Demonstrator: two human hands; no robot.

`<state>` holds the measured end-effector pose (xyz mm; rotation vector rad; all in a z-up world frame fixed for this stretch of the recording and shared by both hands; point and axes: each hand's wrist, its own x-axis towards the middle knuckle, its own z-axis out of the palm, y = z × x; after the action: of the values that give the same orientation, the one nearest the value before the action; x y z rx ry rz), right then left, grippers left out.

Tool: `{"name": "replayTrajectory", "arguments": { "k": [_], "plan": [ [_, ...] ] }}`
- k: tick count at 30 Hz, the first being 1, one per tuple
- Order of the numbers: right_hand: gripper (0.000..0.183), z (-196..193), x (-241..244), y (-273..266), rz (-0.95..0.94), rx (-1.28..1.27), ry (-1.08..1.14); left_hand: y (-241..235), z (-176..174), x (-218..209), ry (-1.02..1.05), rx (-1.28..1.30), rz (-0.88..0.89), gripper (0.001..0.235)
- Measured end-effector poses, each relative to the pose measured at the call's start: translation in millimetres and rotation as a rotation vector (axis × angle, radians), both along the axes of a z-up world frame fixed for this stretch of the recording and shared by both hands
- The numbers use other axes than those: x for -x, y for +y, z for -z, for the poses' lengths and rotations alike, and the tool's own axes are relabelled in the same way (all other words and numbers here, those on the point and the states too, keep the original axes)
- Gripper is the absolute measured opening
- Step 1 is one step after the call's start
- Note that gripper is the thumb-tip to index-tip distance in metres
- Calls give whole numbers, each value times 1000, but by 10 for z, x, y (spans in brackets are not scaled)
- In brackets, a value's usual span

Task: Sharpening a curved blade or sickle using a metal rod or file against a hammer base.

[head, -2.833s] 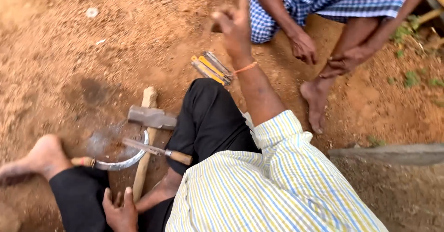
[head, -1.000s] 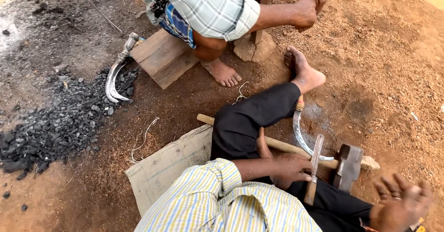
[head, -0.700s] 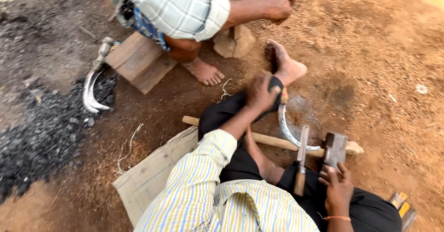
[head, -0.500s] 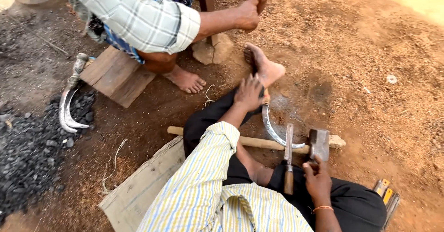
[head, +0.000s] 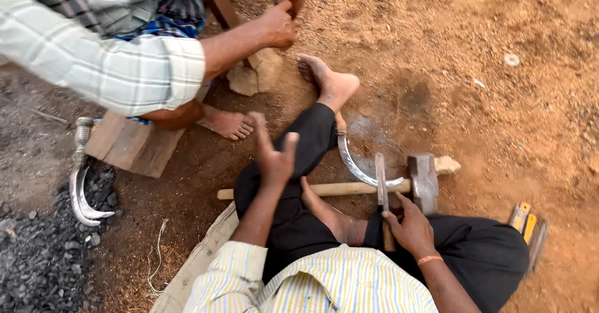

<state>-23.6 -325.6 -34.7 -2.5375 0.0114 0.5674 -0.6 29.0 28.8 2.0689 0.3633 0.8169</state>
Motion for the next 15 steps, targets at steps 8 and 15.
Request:
{"name": "replayTrajectory", "arguments": {
  "k": [8,15],
  "plan": [
    [73,40,46,76,-105,101,-56,-22,370,-226,118,310,-185,94],
    [68,210,53,72,-159,154,-62,-1802,-1019,-659,328,787,796,109]
  ]
}}
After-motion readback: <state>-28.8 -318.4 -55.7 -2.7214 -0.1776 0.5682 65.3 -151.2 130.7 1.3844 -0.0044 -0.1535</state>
